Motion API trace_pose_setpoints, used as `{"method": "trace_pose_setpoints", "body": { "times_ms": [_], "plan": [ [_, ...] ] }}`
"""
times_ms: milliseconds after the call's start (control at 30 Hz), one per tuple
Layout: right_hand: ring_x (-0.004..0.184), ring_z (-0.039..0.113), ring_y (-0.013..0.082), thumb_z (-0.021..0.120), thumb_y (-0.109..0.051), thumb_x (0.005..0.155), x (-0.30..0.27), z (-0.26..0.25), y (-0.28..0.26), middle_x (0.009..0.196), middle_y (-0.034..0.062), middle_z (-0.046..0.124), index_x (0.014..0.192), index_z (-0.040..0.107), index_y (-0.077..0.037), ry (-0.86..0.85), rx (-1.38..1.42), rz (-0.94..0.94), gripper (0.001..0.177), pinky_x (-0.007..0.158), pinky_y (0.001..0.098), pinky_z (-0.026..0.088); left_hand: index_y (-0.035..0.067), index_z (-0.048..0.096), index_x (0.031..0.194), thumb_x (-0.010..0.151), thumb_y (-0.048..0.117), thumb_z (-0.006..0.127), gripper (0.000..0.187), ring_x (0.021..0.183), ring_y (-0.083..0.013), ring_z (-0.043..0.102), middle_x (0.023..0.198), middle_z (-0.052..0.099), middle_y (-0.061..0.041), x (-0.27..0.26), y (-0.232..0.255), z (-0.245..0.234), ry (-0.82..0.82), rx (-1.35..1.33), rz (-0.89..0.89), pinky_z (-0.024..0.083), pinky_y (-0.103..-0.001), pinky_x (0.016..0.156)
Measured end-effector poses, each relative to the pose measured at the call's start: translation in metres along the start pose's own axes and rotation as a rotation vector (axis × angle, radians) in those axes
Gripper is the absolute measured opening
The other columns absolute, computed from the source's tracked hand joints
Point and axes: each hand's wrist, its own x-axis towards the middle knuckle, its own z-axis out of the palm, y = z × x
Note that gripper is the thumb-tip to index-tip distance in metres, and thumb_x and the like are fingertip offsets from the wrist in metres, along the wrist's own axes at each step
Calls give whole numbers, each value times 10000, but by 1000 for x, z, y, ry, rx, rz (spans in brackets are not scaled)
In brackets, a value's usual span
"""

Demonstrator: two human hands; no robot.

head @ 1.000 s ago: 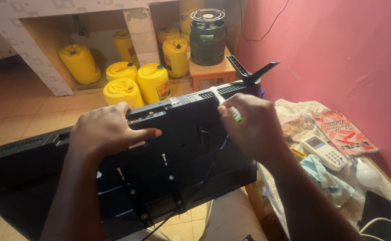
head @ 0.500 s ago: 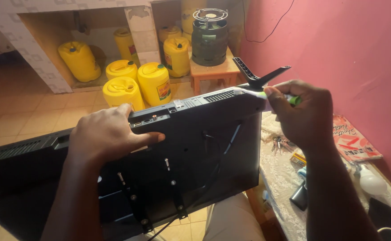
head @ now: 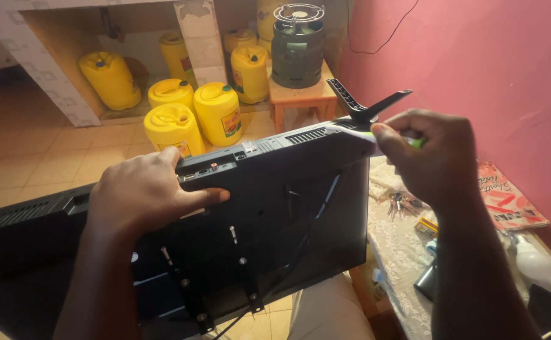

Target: Cleaning the back, vents, and ports of a flat-screen television using a cloth and a toothbrush.

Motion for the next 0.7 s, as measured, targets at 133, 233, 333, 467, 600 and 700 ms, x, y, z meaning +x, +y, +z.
{"method": "trace_pose_setpoints", "body": {
  "times_ms": [133, 233, 333, 467, 600, 700],
  "plan": [
    [607, 621, 89, 768, -164, 931, -3, 9, 4, 696, 64, 707, 969, 777, -6, 19, 3, -18, 163, 546, 261, 471, 141, 552, 1421, 586, 966, 595, 1176, 1241, -281, 637, 1307, 680, -96, 4, -3, 4, -9, 16, 26, 502, -443, 1023],
    [678, 629, 70, 787, -140, 950, 1, 21, 12, 770, 58, 718, 963, 759, 24, 48, -21, -263, 166, 604, 234, 488, 137, 520, 1436, 571, 970, 609, 1204, 1220, -289, 630, 1306, 660, -110, 4, -2, 3, 17, 7, 41, 503, -451, 987],
    [646, 583, 76, 783, -136, 956, 4, 22, 14, 732, 69, 715, 951, 764, 16, 9, 52, -173, 153, 570, 238, 461, 145, 601, 1380, 584, 945, 597, 1129, 1234, -280, 657, 1282, 706, -95, 0, 1, -3, -36, 16, 3, 519, -442, 1024],
    [566, 650, 102, 766, -150, 933, 4, 3, 13, 693, 76, 708, 942, 762, 2, -37, 29, -60, 152, 503, 255, 496, 149, 561, 1409, 577, 959, 592, 1162, 1209, -291, 649, 1274, 690, -92, 2, -1, 1, -11, 18, 18, 512, -456, 999],
    [546, 646, 97, 762, -145, 942, 5, 7, 10, 687, 67, 707, 940, 768, -9, -35, -33, -92, 136, 494, 252, 493, 149, 581, 1393, 573, 978, 561, 1166, 1222, -265, 660, 1263, 706, -86, 1, 3, -3, -60, 42, -2, 514, -444, 1025],
    [635, 586, 112, 790, -130, 944, 0, 27, 20, 709, 88, 699, 915, 758, 17, 26, -9, -173, 153, 561, 268, 469, 130, 566, 1396, 574, 983, 566, 1185, 1201, -290, 649, 1265, 691, -101, 5, -4, 8, 18, 25, 42, 509, -454, 993]
  ]
}}
